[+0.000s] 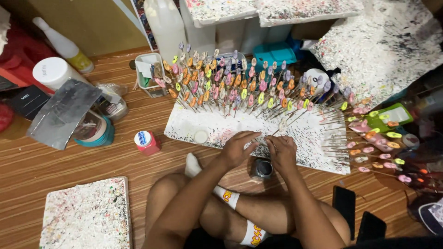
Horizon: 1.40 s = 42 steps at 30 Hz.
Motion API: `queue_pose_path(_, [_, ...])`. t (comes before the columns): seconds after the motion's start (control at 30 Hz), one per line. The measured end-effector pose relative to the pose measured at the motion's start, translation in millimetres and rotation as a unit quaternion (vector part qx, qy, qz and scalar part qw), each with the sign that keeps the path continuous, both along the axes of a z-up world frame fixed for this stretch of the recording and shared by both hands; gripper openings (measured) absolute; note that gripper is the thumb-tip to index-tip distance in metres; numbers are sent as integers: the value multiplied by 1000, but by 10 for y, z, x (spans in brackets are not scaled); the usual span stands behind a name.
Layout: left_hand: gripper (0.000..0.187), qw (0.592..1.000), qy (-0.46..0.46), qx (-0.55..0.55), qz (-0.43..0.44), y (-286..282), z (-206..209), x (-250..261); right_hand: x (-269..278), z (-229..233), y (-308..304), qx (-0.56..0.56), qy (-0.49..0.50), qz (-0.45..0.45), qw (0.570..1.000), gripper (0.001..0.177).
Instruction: Organizing and inserting small decorative sticks into a foam display board
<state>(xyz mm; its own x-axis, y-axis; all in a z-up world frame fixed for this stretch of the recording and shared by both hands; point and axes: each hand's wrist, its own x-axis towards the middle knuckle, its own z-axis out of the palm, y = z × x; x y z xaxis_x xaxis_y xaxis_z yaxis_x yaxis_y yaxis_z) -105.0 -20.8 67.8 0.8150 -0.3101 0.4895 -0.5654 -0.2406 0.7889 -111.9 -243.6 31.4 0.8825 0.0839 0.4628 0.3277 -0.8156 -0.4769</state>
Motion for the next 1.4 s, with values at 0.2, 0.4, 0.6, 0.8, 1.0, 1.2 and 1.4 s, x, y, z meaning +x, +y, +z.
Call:
queue_pose_path(0.2, [23,997,-78,-8,14,-179,-188,137,134,-237,28,-22,-23,24,999,16])
queue_pose_path(0.4, [17,996,-74,-3,44,-284,-810,464,287,-274,23,-1,-4,65,998,8])
queue_pose_path(0.6, [17,980,-76,88,159,22,-479,715,412,-147,-262,29,292,-24,956,45])
queue_pose_path(0.8, [13,972,-32,58,223,92,-657,948,713,-533,-690,-137,440,-135,877,72])
queue_pose_path(1.0, [16,970,-37,77,226,120,-588,978,657,-257,-415,-160,461,-129,863,70])
queue_pose_path(1.2, [16,970,-21,82,227,82,-703,1018,685,-355,-432,-190,448,-117,865,69])
queue_pose_path(1.4, [19,974,-22,74,213,85,-712,1025,702,-285,-384,-189,446,-117,867,69])
